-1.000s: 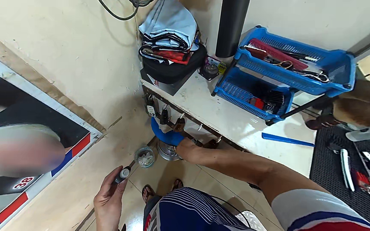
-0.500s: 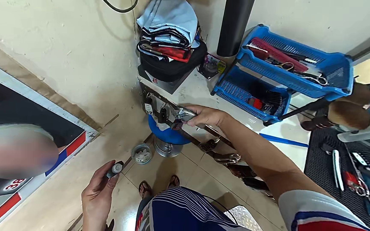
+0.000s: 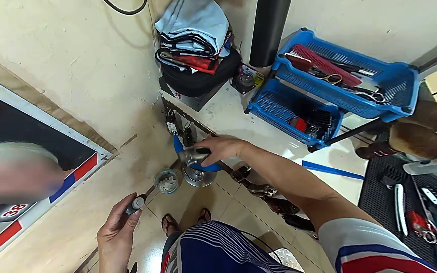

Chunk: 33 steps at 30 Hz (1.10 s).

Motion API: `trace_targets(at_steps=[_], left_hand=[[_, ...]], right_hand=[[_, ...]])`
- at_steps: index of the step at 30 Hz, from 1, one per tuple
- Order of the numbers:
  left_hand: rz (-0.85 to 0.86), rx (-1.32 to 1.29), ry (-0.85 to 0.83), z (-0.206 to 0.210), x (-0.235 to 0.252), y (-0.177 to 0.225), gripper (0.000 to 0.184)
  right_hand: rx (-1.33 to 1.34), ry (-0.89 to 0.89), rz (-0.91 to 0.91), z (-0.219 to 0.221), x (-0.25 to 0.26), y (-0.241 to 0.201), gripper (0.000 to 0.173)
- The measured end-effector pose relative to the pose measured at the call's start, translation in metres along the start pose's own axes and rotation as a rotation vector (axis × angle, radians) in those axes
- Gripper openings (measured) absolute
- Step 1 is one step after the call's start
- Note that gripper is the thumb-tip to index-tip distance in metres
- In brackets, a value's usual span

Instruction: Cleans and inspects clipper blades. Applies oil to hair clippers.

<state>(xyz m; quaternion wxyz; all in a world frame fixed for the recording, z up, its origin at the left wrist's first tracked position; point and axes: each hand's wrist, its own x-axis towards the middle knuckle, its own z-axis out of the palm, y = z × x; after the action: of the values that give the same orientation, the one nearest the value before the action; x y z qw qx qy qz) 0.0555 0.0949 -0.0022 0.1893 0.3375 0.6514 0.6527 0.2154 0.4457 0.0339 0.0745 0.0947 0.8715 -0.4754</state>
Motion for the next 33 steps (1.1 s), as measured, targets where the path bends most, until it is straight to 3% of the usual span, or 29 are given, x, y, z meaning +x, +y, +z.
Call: trace_targets(at_steps=[3,5,7,8,12,15,19,21,23,25,28,33], left_hand=[[0.007,0.004,-0.006,0.001,-0.001,0.0,0.04],[0.018,0.0,-0.014,0.004,0.001,0.0,0.039],[0.032,-0.012,-0.019,0.006,0.003,0.0,0.039],[0.034,-0.02,-0.023,0.006,0.005,0.0,0.04],[0.042,-0.061,-0.076,-0.003,0.009,-0.004,0.039],[0.069,-0.071,-0.097,-0.017,0.018,-0.006,0.039],[0.072,-0.083,-0.125,-0.045,0.029,-0.007,0.04],[0.064,-0.065,-0.144,-0.059,0.037,-0.008,0.04],[0.06,-0.056,-0.175,-0.072,0.046,-0.011,0.04],[0.061,-0.056,-0.202,-0.083,0.054,-0.013,0.04],[0.063,-0.058,-0.259,-0.096,0.067,-0.016,0.04],[0.041,-0.077,-0.354,-0.105,0.074,-0.023,0.039]], right_hand=[[-0.549,-0.171,0.015,0.039,0.014,0.013,0.041],[-0.757,-0.302,0.305,0.063,0.012,0.007,0.029],[-0.762,-0.302,0.651,0.08,0.019,0.006,0.033],[-0.772,-0.287,0.739,0.084,0.024,0.011,0.034],[-0.854,-0.295,0.919,0.094,0.034,0.015,0.033],[-0.817,-0.258,0.983,0.092,0.04,0.02,0.043],[-0.864,-0.234,0.984,0.096,0.04,0.015,0.042],[-0.867,-0.159,0.845,0.109,0.039,0.01,0.04],[-0.841,-0.058,0.583,0.127,0.031,0.001,0.03],[-0.804,-0.051,0.524,0.146,0.022,-0.006,0.027],[-0.755,-0.108,0.679,0.159,0.01,-0.005,0.026],[-0.798,-0.085,1.061,0.156,-0.009,0.024,0.04]])
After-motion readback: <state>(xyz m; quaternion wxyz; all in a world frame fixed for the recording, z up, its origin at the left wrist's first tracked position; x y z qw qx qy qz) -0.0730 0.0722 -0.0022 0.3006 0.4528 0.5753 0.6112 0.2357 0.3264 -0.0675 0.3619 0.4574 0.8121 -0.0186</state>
